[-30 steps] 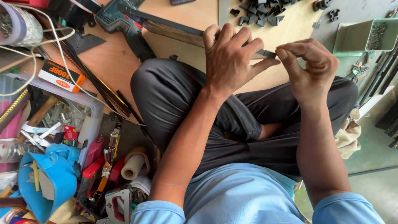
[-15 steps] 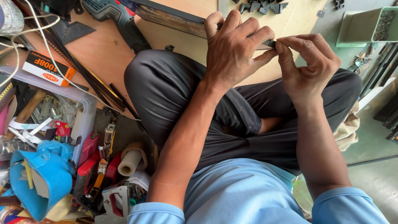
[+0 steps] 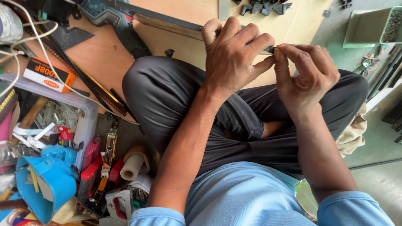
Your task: The recorder is assembling picture frames by inserting glass, artwork, and backing, and then securing the frame with fasteners and tools.
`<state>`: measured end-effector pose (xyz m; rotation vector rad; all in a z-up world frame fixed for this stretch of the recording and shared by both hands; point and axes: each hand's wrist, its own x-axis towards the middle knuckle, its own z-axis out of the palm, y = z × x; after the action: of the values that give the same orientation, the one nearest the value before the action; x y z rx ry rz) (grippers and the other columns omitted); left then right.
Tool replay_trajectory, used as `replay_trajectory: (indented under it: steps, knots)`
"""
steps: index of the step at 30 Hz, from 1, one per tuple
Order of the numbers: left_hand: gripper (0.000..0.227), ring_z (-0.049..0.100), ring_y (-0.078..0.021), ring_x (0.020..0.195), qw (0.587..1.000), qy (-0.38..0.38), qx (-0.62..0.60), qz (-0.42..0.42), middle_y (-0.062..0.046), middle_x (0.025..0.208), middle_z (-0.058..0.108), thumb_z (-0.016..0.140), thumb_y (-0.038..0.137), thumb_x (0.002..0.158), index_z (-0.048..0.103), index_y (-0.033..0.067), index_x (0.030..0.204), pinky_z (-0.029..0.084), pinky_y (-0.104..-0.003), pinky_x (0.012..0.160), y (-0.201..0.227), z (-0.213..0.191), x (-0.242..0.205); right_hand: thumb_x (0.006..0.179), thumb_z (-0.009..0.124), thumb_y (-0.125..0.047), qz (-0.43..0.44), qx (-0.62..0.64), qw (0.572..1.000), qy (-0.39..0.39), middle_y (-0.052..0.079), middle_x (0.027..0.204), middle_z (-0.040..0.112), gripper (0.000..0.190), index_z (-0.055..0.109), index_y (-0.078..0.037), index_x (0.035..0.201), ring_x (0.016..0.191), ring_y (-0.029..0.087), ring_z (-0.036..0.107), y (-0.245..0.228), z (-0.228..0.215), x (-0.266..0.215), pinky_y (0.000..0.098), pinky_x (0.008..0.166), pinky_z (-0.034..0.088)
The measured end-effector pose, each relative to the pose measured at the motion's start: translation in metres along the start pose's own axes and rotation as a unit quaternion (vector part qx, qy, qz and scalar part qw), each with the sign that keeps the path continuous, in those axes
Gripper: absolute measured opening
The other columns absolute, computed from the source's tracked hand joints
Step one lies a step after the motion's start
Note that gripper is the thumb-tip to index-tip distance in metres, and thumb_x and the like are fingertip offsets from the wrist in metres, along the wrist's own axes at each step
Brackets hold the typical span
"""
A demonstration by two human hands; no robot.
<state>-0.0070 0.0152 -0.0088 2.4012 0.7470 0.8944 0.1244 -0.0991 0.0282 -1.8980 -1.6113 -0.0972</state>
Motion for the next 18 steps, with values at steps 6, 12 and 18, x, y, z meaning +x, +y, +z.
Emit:
replay_trajectory:
  steps: [6,12,18]
  knots:
    - [0.032,0.053,-0.0169,0.097,1.0,-0.006,0.001,0.004,0.009,0.093,0.063,0.09,0.043,0.083,0.073,0.0248,0.103,0.029,-0.044,0.098,0.002,-0.002,0.0,0.104,0.082,0.001,0.064,0.09,0.994,0.026,0.013,0.106,0.074,0.012,0.077,-0.001,0.115,0.096,0.02,0.075,0.006,0.005,-0.011,0.0295,0.08,0.058]
    - [0.033,0.054,-0.017,0.095,1.0,0.002,0.016,-0.001,0.009,0.092,0.064,0.091,0.047,0.082,0.074,0.0249,0.1,0.029,-0.044,0.099,0.002,0.0,-0.005,0.106,0.074,-0.003,0.083,0.196,0.975,0.057,0.011,0.095,0.076,0.004,0.075,0.001,0.107,0.09,0.018,0.076,0.058,0.016,-0.001,0.0302,0.08,0.063]
    - [0.034,0.055,-0.0177,0.099,1.0,-0.002,0.017,-0.009,0.009,0.097,0.066,0.091,0.047,0.08,0.072,0.0253,0.099,0.03,-0.044,0.101,0.004,0.001,-0.01,0.109,0.075,-0.003,0.093,0.263,0.954,-0.114,0.014,0.107,0.075,0.013,0.075,0.005,0.12,0.097,0.019,0.077,0.113,0.084,0.014,0.0302,0.087,0.065]
